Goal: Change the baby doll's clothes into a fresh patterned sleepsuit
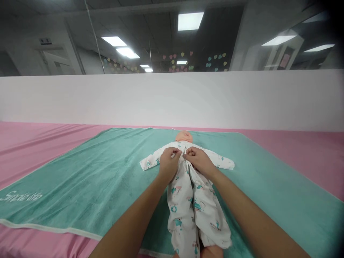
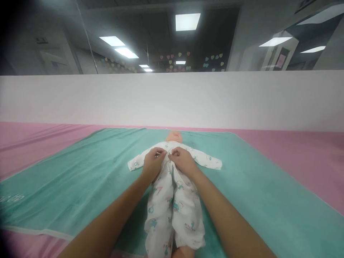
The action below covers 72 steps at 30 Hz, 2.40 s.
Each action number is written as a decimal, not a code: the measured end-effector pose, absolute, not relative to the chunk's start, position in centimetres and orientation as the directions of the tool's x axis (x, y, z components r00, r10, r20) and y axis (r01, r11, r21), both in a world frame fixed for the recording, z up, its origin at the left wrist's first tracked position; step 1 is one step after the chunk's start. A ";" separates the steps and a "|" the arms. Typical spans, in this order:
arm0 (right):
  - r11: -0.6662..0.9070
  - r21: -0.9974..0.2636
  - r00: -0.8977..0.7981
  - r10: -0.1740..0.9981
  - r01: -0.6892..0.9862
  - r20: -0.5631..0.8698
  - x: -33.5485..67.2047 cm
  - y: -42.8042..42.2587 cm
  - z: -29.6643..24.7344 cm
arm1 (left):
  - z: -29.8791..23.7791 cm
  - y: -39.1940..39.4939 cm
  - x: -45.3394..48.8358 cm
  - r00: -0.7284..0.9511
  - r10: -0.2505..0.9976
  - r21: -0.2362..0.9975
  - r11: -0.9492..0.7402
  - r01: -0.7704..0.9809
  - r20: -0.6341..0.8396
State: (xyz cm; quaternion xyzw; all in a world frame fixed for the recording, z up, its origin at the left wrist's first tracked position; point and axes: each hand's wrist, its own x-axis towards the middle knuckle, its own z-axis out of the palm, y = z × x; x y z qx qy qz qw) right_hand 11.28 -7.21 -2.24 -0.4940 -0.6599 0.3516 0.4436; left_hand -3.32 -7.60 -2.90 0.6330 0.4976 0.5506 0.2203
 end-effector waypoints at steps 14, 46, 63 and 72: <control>0.179 -0.980 -0.099 0.980 0.083 0.171 12.5 -7.2 -3.5 | -3.3 -7.5 -3.1 0.022 0.855 0.731 -0.456 0.508 0.518; 0.133 -0.989 -0.080 0.987 -0.072 0.138 12.6 -6.9 -3.4 | -1.7 -7.2 -2.3 0.053 0.949 0.897 -0.310 0.315 0.309; 0.148 -0.989 -0.108 0.983 -0.011 0.148 12.4 -7.1 -3.3 | -2.3 -7.1 -2.7 0.031 0.954 0.919 -0.297 0.261 0.300; 0.121 -0.992 -0.118 0.985 -0.027 0.123 12.3 -7.3 -3.0 | -2.6 -7.0 -2.6 0.019 0.955 0.928 -0.294 0.229 0.298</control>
